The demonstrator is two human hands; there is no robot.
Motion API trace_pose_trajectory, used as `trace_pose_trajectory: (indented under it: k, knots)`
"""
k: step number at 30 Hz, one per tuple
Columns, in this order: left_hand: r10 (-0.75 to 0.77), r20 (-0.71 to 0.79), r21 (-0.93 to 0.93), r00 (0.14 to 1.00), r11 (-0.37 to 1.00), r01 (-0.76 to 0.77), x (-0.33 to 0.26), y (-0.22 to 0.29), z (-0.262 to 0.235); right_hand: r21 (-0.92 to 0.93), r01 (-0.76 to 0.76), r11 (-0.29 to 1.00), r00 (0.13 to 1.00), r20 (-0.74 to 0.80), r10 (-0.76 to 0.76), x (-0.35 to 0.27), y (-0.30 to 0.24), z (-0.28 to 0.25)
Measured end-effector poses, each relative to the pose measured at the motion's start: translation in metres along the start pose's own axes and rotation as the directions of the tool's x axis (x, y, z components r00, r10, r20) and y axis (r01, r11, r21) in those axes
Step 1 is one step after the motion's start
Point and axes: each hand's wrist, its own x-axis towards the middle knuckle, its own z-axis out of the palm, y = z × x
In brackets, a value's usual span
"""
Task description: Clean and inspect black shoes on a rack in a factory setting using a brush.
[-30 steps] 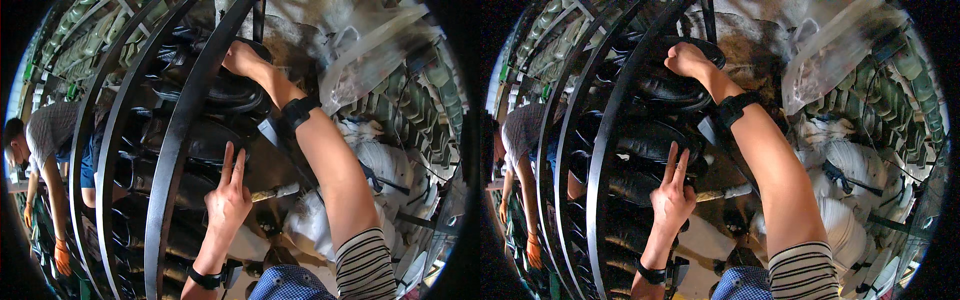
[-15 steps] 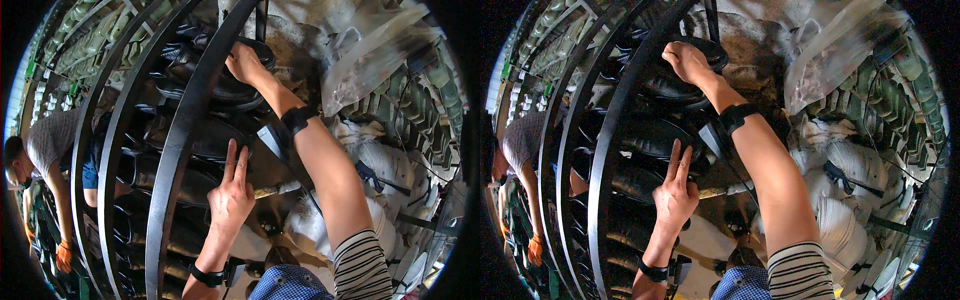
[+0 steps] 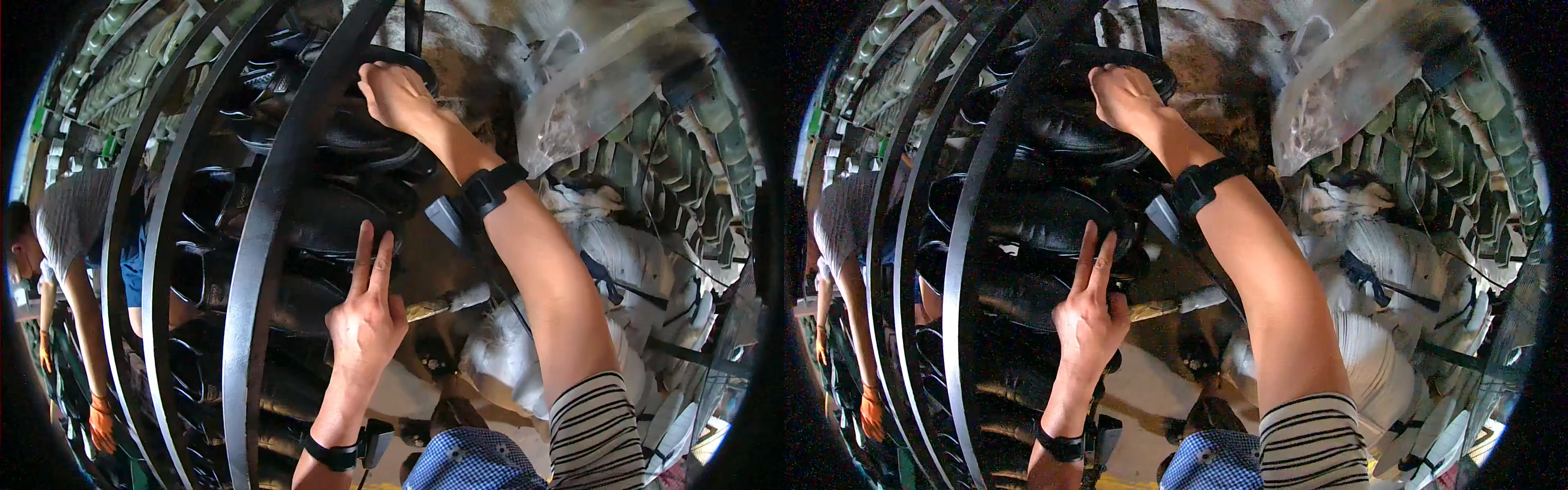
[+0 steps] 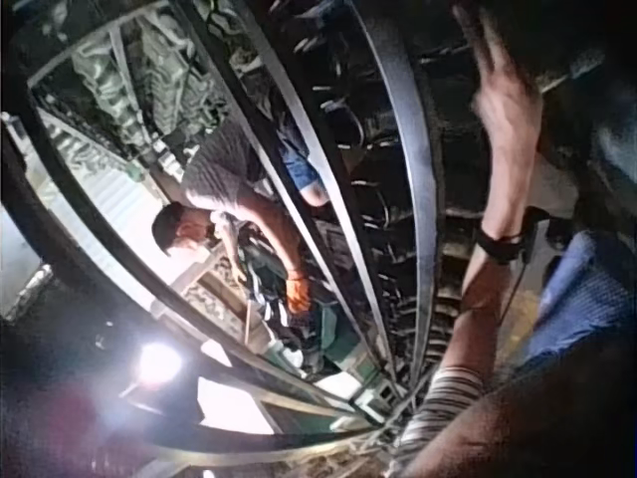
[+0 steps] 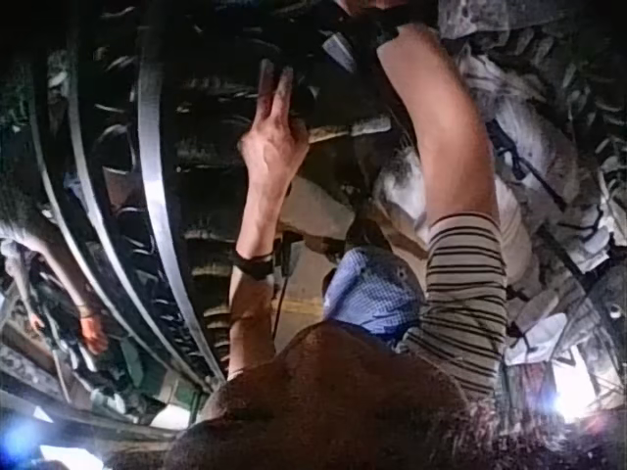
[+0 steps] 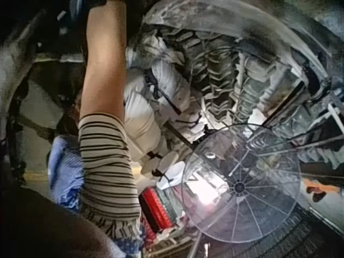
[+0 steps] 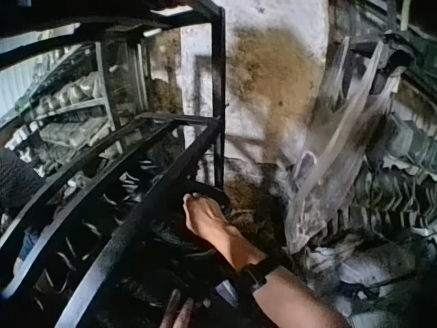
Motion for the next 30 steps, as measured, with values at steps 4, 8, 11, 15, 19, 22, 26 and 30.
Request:
trace_pose_trajectory:
  k: [4, 8, 11, 15, 19, 22, 26, 30]
  knots:
    - [0.0, 0.005, -0.002, 1.0, 1.0, 0.0, -0.001, -0.001, 0.001, 0.405, -0.157, 0.901, 0.961, -0.146, 0.234, -0.002, 0.004, -0.004]
    - [-0.005, 0.015, 0.006, 1.0, 1.0, 0.005, 0.0, 0.0, 0.0, 0.31, -0.077, 0.947, 0.948, -0.271, 0.166, -0.001, 0.001, -0.007]
    - [0.005, -0.006, 0.011, 1.0, 1.0, -0.005, -0.001, 0.0, 0.0, 0.116, -0.198, 0.973, 0.98, 0.036, 0.195, 0.013, -0.009, -0.01]
    - [0.0, 0.0, -0.001, 1.0, 1.0, 0.0, 0.001, 0.003, 0.001, 0.0, -0.262, 0.965, 0.962, 0.073, 0.262, 0.031, -0.028, -0.009]
    - [-0.002, 0.009, 0.014, 1.0, 1.0, 0.002, 0.001, 0.004, 0.001, -0.028, -0.119, 0.992, 0.986, 0.113, 0.121, 0.038, -0.031, -0.004]
    - [-0.006, 0.001, 0.016, 1.0, 1.0, 0.006, -0.001, -0.003, 0.001, -0.004, -0.199, 0.98, 0.928, 0.321, 0.189, 0.032, -0.03, -0.014]
    - [0.01, -0.002, -0.001, 1.0, 1.0, -0.01, -0.001, 0.0, 0.001, 0.15, -0.092, 0.984, 0.978, 0.199, 0.061, 0.021, -0.009, -0.008]
    - [0.041, -0.007, -0.012, 0.999, 0.999, -0.041, -0.001, -0.005, 0.003, 0.357, -0.2, 0.913, 0.964, 0.239, 0.118, 0.019, -0.004, -0.006]
